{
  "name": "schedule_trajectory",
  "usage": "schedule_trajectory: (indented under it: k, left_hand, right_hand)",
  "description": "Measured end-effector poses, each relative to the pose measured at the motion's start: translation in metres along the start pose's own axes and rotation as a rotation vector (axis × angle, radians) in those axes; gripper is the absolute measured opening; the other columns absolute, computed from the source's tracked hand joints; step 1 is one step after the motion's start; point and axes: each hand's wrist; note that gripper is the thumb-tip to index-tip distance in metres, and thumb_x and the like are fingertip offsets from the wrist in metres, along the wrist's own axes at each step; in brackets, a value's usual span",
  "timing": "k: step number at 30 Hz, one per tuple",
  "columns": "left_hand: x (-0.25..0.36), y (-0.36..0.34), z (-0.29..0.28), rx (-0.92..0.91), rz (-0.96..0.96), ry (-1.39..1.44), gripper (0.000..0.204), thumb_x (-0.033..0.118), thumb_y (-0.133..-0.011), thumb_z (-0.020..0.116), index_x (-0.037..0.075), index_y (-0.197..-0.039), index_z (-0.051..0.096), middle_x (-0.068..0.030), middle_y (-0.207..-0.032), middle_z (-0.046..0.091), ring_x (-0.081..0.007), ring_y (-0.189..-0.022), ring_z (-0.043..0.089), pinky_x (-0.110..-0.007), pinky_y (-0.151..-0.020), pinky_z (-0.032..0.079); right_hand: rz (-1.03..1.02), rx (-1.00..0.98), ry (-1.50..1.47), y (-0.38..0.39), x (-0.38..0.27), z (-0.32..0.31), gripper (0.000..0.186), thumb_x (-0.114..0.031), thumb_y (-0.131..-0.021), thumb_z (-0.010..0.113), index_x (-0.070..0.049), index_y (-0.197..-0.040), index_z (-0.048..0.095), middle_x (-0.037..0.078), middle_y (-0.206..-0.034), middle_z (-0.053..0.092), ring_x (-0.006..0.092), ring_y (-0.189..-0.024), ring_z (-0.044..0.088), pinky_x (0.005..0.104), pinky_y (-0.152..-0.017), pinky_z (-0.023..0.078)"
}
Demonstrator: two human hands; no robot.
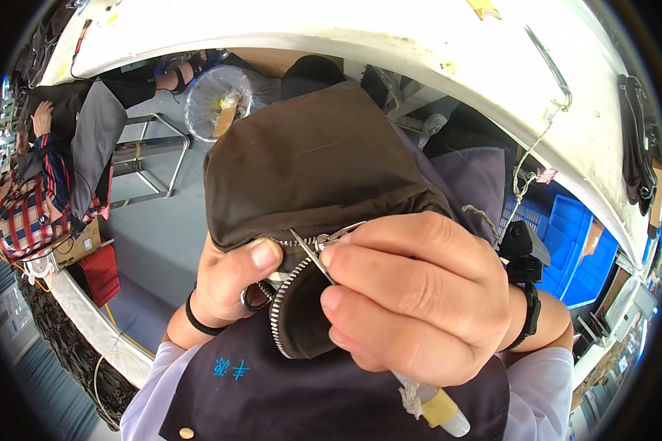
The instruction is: Inspecting and trimming threads on small pouches or bags in a workshop.
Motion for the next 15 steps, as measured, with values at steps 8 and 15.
schedule_trajectory:
  k: [8,15]
  left_hand:
    - [-0.0011,0.0008,-0.0048,0.008,-0.017,0.002,0.022,0.005,-0.091,0.057,0.000,-0.112,0.062,-0.0003,-0.096,0.064,-0.0041,-0.079,0.052,-0.022,-0.069,0.042]
    - [-0.0009,0.0009,-0.0028,0.036,-0.027,0.004,0.021,0.006,-0.092,0.057,0.001,-0.111,0.061,0.0003,-0.093,0.063,-0.0039,-0.077,0.051,-0.021,-0.066,0.042]
  right_hand:
    - [-0.026,0.030,-0.060,-0.0001,0.0020,0.0000,0.013,-0.012,-0.090,0.060,0.000,-0.090,0.056,0.018,-0.089,0.062,0.0284,-0.066,0.063,0.0307,-0.054,0.053]
    - [0.003,0.026,-0.036,-0.0035,0.0006,0.0022,0.013,-0.012,-0.089,0.060,0.001,-0.090,0.056,0.017,-0.088,0.062,0.0293,-0.068,0.064,0.0308,-0.055,0.054]
Point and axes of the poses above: each hand's wrist, its own y-axis away from the middle knuckle, its own z-axis out of the palm, x = y × z
